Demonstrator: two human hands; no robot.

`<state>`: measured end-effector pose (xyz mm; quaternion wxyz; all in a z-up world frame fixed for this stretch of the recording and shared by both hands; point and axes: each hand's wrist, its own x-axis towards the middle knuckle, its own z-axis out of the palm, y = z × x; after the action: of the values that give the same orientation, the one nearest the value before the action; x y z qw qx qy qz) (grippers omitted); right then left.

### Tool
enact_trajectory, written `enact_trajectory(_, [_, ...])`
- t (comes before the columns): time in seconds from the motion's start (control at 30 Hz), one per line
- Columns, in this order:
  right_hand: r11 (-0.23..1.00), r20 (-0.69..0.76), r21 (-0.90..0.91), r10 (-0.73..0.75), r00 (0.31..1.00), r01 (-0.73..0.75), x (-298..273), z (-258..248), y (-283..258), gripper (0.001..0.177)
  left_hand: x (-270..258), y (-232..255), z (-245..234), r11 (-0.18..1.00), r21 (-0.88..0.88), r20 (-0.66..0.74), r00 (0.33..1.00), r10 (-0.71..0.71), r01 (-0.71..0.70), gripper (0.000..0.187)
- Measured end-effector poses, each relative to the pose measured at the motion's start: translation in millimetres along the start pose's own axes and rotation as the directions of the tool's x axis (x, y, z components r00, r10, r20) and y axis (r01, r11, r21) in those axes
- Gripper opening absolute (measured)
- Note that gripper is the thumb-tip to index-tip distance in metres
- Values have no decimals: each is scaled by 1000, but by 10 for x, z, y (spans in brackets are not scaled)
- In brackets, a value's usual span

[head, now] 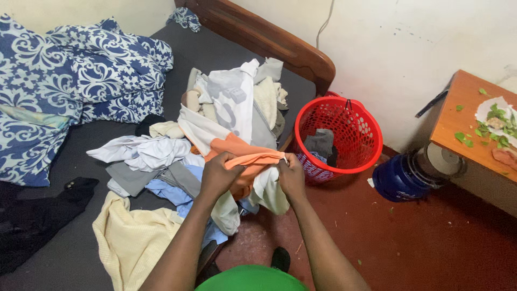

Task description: The person picks up a shirt from a pile on a bed, smooths it out, folds the sleeves and body by hand, and places the folded shirt into a red basket.

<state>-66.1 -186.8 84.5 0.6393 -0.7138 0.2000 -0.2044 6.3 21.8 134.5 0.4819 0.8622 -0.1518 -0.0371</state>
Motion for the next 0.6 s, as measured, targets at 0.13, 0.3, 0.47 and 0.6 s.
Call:
enact_trajectory(0.13, [992, 53, 38, 121, 991, -123, -82, 32, -125, 17, -39, 11, 149, 945, -33, -86, 943, 321, -325, 28])
enact_trajectory(0.3, [973, 137, 156, 151, 979, -171, -120, 117, -68, 16, -138, 134, 288, 965, -214, 136, 983, -124, 152, 24])
enact_trajectory(0.47, [918, 179, 291, 223, 958, -268, -143, 266, 37, 13, -262, 191, 317, 982, -187, 75, 996, 46, -32, 26])
enact_trajectory(0.6, [985, 195, 46, 154, 969, -165, -221, 433, -14, 22, -346, 279, 184, 985, -143, 38, 994, 102, -96, 46])
